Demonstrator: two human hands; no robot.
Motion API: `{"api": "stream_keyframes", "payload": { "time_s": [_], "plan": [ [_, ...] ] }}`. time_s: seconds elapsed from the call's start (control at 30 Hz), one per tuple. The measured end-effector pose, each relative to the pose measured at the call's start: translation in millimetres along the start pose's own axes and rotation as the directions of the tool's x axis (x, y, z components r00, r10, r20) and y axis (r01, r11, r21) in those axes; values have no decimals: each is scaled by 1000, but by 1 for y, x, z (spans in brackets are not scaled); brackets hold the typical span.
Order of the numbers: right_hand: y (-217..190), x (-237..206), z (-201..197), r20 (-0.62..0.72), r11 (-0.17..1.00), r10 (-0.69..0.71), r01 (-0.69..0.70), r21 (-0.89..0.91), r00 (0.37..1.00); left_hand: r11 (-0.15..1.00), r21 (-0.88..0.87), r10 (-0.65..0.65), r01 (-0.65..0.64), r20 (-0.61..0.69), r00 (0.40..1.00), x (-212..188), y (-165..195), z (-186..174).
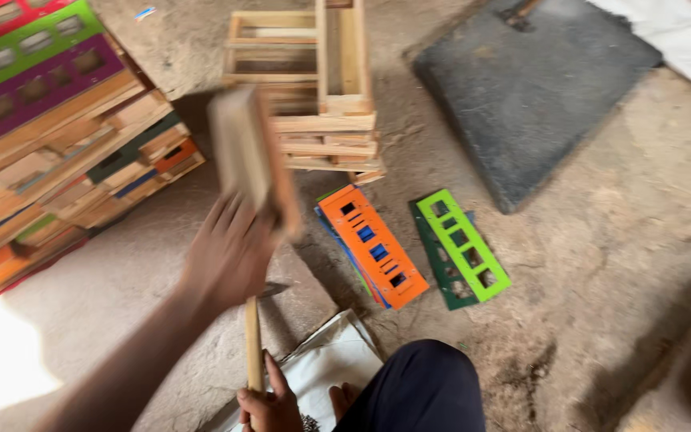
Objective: The person sits on the floor and assembles small wooden frames by hammering nails into colorful plastic inserts. They repeatedly pick up a frame, place it on a stone, insert nails, and hammer them in before stacking the finished unit.
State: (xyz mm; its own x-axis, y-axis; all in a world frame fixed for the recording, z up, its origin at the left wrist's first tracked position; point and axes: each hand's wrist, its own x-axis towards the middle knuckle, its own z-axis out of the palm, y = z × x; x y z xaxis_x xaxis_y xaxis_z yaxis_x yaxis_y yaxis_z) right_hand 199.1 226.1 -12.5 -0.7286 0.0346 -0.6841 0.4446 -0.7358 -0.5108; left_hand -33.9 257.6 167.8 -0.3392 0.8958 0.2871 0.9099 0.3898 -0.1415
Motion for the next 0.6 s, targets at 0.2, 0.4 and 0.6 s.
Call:
{"api": "stream_keyframes", "payload": {
  "time_s": [0.2,0.4,0.6],
  "plan": [
    [20,4,-3,7,999,17,-17,33,1000,856,-71,-479,511,262,838,-159,65,-23],
    [34,7,-9,71,991,-131,132,-12,989,500,17,-789,866,420,448,-268,49,69],
    [19,-5,0,97,989,-129,121,86,987,566,-156,-807,809,97,583,-295,16,70]
  ]
}}
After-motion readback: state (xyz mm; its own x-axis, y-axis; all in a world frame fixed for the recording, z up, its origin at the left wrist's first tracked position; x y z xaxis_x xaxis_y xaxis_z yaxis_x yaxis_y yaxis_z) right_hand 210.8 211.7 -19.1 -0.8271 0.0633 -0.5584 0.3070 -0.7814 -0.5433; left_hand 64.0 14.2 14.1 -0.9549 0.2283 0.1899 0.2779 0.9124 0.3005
